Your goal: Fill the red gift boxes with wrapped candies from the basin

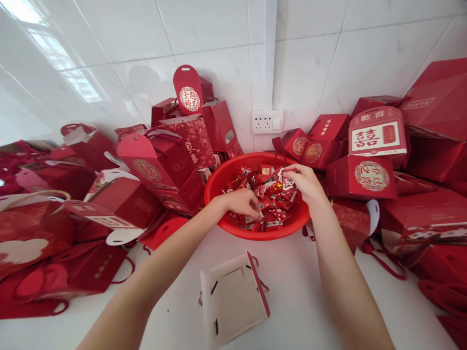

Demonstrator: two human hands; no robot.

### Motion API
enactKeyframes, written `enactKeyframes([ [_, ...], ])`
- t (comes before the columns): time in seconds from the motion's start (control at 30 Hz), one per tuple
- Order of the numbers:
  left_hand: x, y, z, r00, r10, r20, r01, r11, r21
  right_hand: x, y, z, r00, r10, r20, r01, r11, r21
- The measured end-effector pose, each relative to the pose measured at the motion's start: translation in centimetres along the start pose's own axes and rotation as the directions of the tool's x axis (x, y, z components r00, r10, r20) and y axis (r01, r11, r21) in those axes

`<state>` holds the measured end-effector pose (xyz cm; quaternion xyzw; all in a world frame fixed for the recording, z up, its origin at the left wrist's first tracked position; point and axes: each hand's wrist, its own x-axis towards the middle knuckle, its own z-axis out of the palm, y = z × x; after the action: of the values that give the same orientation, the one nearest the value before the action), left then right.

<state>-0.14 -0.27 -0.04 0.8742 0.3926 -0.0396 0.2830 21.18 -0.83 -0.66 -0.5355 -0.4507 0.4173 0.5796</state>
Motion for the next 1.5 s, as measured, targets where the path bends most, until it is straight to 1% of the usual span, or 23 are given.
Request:
enactKeyframes([
  [0.03,-0.1,0.1,0.1,0.997,0.008,0.076,-0.01,1.0,0.02,0.0,0.0,0.0,1.0,-0.003,0.002,0.003,1.0,-0.004],
  [0.07,-0.1,0.1,0.2,0.994,0.011,0.112,-0.016,0.999,0.044,0.0,0.1,0.0,1.0,-0.005,0.005,0.005,1.0,-0.008],
  [0.17,0.0,-0.1,0.5,0.99,0.046,0.136,-0.06,0.993,0.1,0.1,0.1,-0.1,1.0,-0.011,0.013,0.012,1.0,-0.016],
  [0.3,0.0,-0.1,0.6,0.976,0.095,0.197,-0.119,0.987,0.111,0.0,0.2,-0.1,1.0,-0.019,0.022,0.02,1.0,-0.023],
  [0.37,-0.2,0.1,0.6,0.981,0.096,0.168,-0.123,0.979,0.163,0.0,0.2,-0.1,0.999,-0.021,0.025,0.022,0.999,-0.028],
  [0.4,-0.3,0.2,0.7,0.989,0.083,0.125,-0.108,0.972,0.207,0.1,0.2,-0.1,0.999,-0.022,0.025,0.023,0.999,-0.03],
  [0.47,-0.5,0.5,0.8,0.999,0.037,0.029,-0.044,0.954,0.297,0.1,0.3,-0.1,0.999,-0.025,0.023,0.025,0.999,-0.036],
  [0.5,-0.6,0.6,0.8,1.0,0.011,0.0,-0.01,0.944,0.331,0.1,0.3,-0.2,0.999,-0.026,0.022,0.027,0.999,-0.039],
  [0.53,-0.7,0.7,0.8,1.0,-0.01,-0.008,0.013,0.935,0.353,0.1,0.3,-0.2,0.999,-0.028,0.021,0.029,0.999,-0.041],
  [0.6,-0.7,0.7,0.8,1.0,-0.02,0.024,0.01,0.928,0.372,0.0,0.3,-0.2,0.999,-0.029,0.02,0.03,0.999,-0.045],
  [0.73,-0.5,0.8,0.8,0.999,0.005,0.053,-0.025,0.923,0.384,-0.1,0.2,-0.2,0.999,-0.032,0.014,0.033,0.998,-0.046],
  [0.83,-0.3,0.8,0.7,0.999,0.012,0.046,-0.03,0.915,0.402,-0.2,0.1,-0.1,0.999,-0.035,0.015,0.036,0.998,-0.046],
  [0.93,-0.3,0.8,0.6,0.999,0.043,0.02,-0.047,0.925,0.378,-0.1,0.1,-0.2,0.999,-0.038,0.018,0.039,0.998,-0.05],
  [1.03,-0.4,0.9,0.6,1.0,-0.001,0.006,-0.001,0.937,0.35,-0.1,0.2,-0.2,0.999,-0.039,0.018,0.04,0.998,-0.051],
  [1.17,-0.4,0.9,0.6,0.994,-0.078,0.082,0.052,0.958,0.282,-0.1,0.2,-0.2,0.999,-0.038,0.021,0.039,0.998,-0.045],
  [1.27,-0.4,0.7,0.7,0.99,-0.086,0.113,0.062,0.977,0.202,-0.1,0.2,-0.2,0.999,-0.036,0.03,0.037,0.999,-0.039],
  [1.3,-0.4,0.6,0.8,0.993,-0.065,0.101,0.047,0.984,0.174,-0.1,0.2,-0.2,0.999,-0.035,0.031,0.036,0.999,-0.034],
  [1.37,-0.4,0.4,0.8,0.999,-0.003,0.038,-0.001,0.993,0.12,0.0,0.2,-0.2,0.999,-0.03,0.031,0.031,0.999,-0.016],
  [1.43,-0.5,0.4,0.8,0.995,0.053,-0.082,-0.049,0.998,0.045,0.0,0.1,-0.1,0.999,-0.022,0.031,0.021,1.0,0.015],
  [1.5,-0.4,0.4,0.6,0.966,0.071,-0.247,-0.093,0.993,-0.078,-0.2,-0.2,-0.1,0.999,-0.011,0.042,0.008,0.998,0.059],
])
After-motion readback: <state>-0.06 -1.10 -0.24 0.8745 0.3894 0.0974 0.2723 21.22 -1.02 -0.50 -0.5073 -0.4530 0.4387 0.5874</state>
